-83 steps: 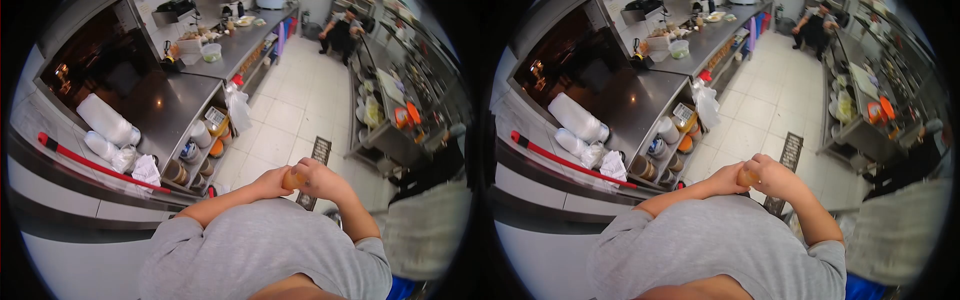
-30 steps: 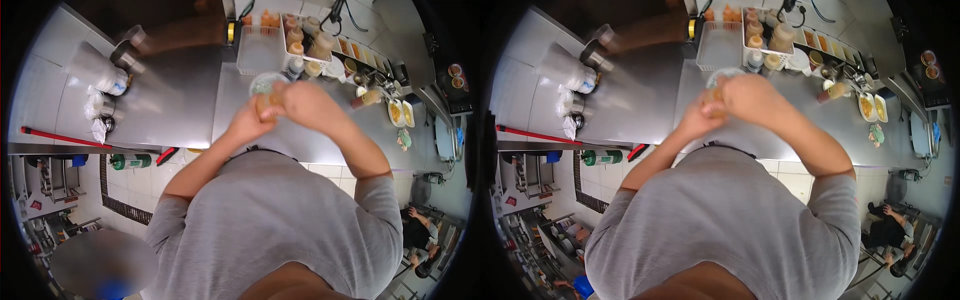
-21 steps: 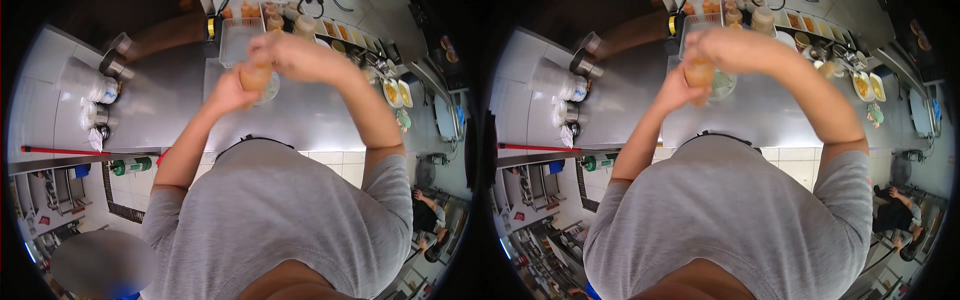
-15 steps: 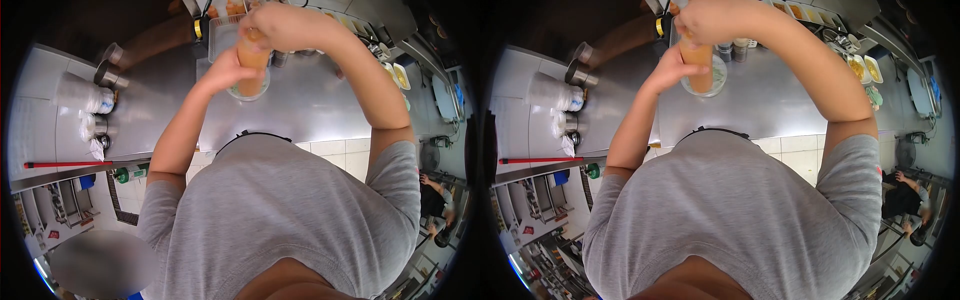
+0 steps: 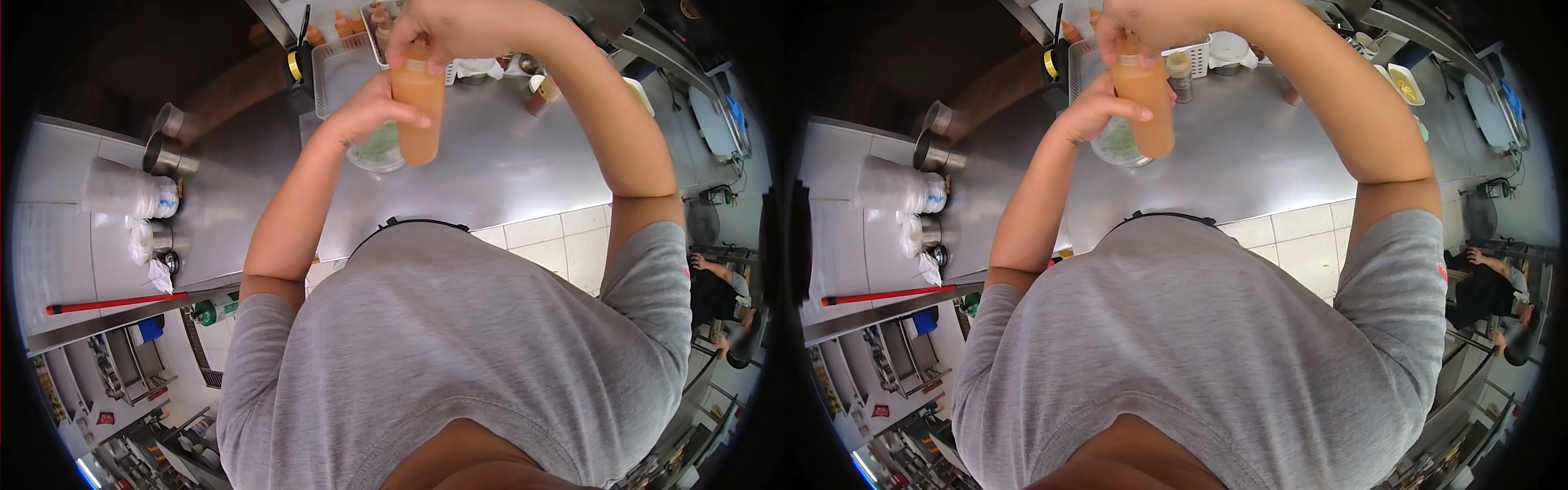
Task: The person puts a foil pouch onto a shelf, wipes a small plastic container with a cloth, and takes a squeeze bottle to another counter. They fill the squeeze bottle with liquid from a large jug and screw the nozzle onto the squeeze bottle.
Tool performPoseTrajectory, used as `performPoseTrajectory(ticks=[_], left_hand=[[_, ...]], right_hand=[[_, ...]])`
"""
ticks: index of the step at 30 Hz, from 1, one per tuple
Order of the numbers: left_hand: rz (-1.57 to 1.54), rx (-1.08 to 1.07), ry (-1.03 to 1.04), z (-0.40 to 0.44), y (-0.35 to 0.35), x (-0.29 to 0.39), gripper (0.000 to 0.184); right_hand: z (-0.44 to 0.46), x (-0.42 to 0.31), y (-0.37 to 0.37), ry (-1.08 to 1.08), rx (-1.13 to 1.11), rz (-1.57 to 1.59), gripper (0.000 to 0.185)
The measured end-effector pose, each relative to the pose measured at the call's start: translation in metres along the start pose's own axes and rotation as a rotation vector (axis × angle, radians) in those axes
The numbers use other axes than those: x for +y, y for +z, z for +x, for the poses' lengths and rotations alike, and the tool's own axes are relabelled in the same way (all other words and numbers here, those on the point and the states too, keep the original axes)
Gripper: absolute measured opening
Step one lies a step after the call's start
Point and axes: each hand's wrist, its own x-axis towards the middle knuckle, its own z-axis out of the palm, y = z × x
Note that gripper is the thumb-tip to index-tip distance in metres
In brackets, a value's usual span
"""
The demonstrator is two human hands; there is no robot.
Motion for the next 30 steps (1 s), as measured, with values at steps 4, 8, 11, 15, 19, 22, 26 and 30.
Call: performPoseTrajectory(ticks=[4,8,11,15,19,22,26,30], left_hand=[[-0.008,-0.055,0.036,0.004,-0.006,-0.008,0.056],[-0.005,-0.022,-0.003,0.000,-0.003,-0.003,0.055],[-0.001,0.094,-0.001,-0.002,0.002,-0.001,0.052],[0.161,0.173,0.006,0.000,-0.003,-0.014,0.051],[0.161,0.240,0.018,0.000,0.001,-0.012,0.056],[0.097,0.302,-0.025,-0.002,-0.002,-0.002,0.058],[0.111,0.337,0.001,-0.004,-0.010,-0.005,0.058],[0.132,0.292,-0.021,-0.003,-0.012,-0.013,0.058]], right_hand=[[-0.001,0.007,0.001,-0.062,-0.045,0.152,0.034],[-0.002,-0.013,0.004,0.172,-0.041,0.067,0.033],[-0.003,-0.010,0.013,0.243,0.053,0.006,0.037],[-0.001,-0.003,0.018,0.283,0.061,-0.121,0.046],[0.004,-0.008,0.015,0.533,0.081,0.049,0.059],[-0.002,0.013,0.025,0.306,0.299,0.110,0.063],[-0.007,0.021,0.012,0.372,0.150,0.195,0.058],[0.001,0.029,0.052,-0.010,0.451,0.191,0.058]])
